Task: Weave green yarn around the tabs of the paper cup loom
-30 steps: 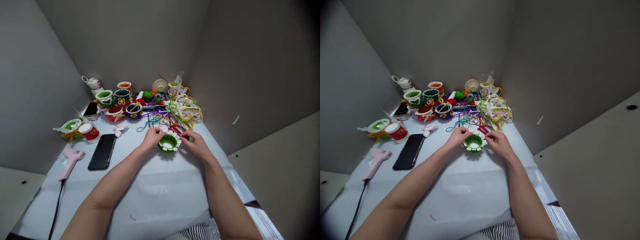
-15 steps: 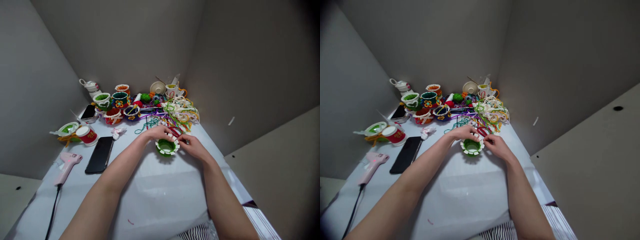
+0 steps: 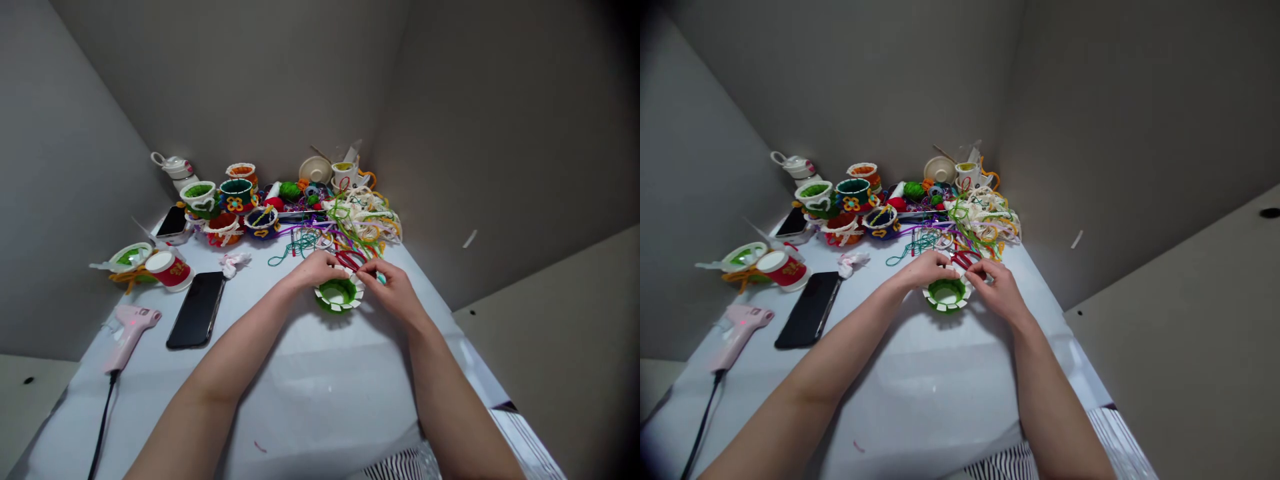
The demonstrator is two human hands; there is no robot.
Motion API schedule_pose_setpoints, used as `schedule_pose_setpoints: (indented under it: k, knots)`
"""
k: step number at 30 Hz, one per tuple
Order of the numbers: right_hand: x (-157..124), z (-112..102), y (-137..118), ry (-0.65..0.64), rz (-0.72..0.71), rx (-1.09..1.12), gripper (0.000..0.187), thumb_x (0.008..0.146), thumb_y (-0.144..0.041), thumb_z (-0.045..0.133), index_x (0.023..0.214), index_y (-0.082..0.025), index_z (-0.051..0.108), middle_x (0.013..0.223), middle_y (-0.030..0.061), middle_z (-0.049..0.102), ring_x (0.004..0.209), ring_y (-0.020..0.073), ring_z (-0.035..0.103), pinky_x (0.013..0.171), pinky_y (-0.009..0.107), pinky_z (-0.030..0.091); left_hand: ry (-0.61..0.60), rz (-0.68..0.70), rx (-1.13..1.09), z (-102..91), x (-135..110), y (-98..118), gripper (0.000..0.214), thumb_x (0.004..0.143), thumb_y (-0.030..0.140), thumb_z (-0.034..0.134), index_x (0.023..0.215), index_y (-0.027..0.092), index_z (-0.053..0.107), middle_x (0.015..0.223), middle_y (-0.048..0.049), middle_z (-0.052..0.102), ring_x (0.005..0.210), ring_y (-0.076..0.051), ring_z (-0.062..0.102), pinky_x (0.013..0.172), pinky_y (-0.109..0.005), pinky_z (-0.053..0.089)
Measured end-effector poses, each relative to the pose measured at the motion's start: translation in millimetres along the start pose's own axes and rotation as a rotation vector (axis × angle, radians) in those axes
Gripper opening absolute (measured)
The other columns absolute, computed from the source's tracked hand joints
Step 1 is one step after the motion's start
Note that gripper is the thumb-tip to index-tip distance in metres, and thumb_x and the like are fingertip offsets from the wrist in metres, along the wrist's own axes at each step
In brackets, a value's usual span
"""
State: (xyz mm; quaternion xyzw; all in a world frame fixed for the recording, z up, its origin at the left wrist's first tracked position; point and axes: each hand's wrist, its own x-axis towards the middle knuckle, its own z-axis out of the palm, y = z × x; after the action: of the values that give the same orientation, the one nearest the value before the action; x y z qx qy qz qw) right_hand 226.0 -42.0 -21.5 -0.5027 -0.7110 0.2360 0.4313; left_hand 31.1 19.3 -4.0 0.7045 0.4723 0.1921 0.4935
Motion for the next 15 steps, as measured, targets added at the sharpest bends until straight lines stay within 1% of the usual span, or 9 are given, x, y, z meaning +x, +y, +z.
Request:
schedule_pose_setpoints:
  k: [3,7,12,15]
  knots:
    - [0.8,1.8,-0.3,0.010,-0.033,-0.008,0.017,0.088,-0.034,0.061,0.079,-0.020,0.065,0.079,0.0040,0.066,0.075,0.0184,0.058,0.071,0.031,0.044,-0.007,-0.007,0.011,0.4,-4.4,3.5,0.028,0.064,0.041,0.071,0.065,0.013,0.065,0.058,0.0024,0.053,0.056,-0.011,0.049,0.052,-0.022,0.037]
    - [2.1,2.5,-2.1,0.012,-0.021,-0.011,0.018,0.088,-0.035,0.060,0.079,-0.020,0.065,0.080,0.0049,0.066,0.076,0.0192,0.058,0.071,0.031,0.044,0.001,-0.019,0.011,1.4,-6.1,4.2,0.028,0.064,0.041,0.071,0.067,0.013,0.065,0.059,0.0023,0.053,0.057,-0.011,0.049,0.051,-0.022,0.037]
    - [0.6,-5.0,-2.0,-0.106,-0.050,0.002,0.019,0.088,-0.034,0.059,0.078,-0.020,0.066,0.078,0.0041,0.067,0.074,0.0181,0.058,0.070,0.031,0.044,0.018,-0.037,-0.018,2.0,-6.5,-0.8,0.031,0.063,0.043,0.071,0.068,0.013,0.067,0.059,0.0017,0.054,0.057,-0.011,0.049,0.052,-0.022,0.037]
    - [-0.4,-11.6,2.1,-0.123,0.000,0.014,0.019,0.087,-0.034,0.059,0.078,-0.019,0.066,0.080,0.0042,0.067,0.076,0.0183,0.059,0.071,0.030,0.044,0.041,-0.051,-0.059,1.4,-8.2,-4.7,0.032,0.063,0.044,0.072,0.070,0.012,0.068,0.060,0.0010,0.055,0.056,-0.011,0.049,0.051,-0.022,0.036]
